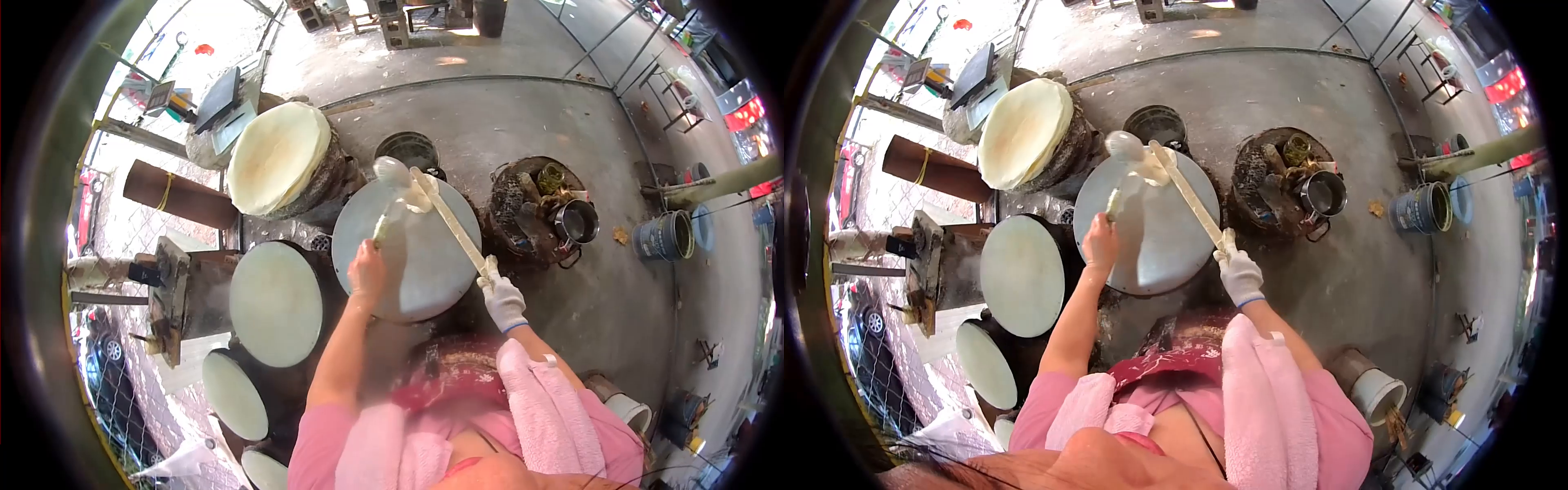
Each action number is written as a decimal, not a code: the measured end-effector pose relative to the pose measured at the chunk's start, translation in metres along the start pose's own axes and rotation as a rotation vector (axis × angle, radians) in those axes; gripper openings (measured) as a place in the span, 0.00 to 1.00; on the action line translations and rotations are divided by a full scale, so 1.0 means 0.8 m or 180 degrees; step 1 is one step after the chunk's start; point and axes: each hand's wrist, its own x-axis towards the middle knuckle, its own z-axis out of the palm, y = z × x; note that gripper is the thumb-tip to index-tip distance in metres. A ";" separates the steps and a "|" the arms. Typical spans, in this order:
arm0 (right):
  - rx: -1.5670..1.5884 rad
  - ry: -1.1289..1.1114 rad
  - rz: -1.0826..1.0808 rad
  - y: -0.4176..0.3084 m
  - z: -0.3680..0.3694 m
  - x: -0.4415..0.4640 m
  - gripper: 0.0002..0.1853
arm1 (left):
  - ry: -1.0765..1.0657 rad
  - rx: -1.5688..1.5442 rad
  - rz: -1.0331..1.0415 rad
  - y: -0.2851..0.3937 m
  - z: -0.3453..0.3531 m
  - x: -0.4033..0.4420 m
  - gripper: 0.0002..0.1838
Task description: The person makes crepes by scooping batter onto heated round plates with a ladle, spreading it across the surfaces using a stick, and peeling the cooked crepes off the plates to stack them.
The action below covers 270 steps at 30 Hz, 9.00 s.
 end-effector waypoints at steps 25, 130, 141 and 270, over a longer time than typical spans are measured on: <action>0.2510 -0.1147 0.0672 -0.129 0.067 -0.026 0.23 | 0.0323 -0.2421 -0.1438 -0.074 -0.156 -0.195 0.12; -0.0339 -0.0900 -0.0666 -0.013 0.065 -0.081 0.27 | 0.0837 -0.3912 -0.3617 0.075 -0.157 -0.487 0.07; -0.0642 -0.1605 -0.1114 0.069 -0.008 0.023 0.29 | 0.1233 -0.3656 -0.3835 0.194 -0.140 -0.419 0.06; 0.2560 0.0127 -0.0223 0.006 -0.147 0.122 0.14 | 0.2703 -0.8445 -0.2083 0.048 -0.285 -0.614 0.18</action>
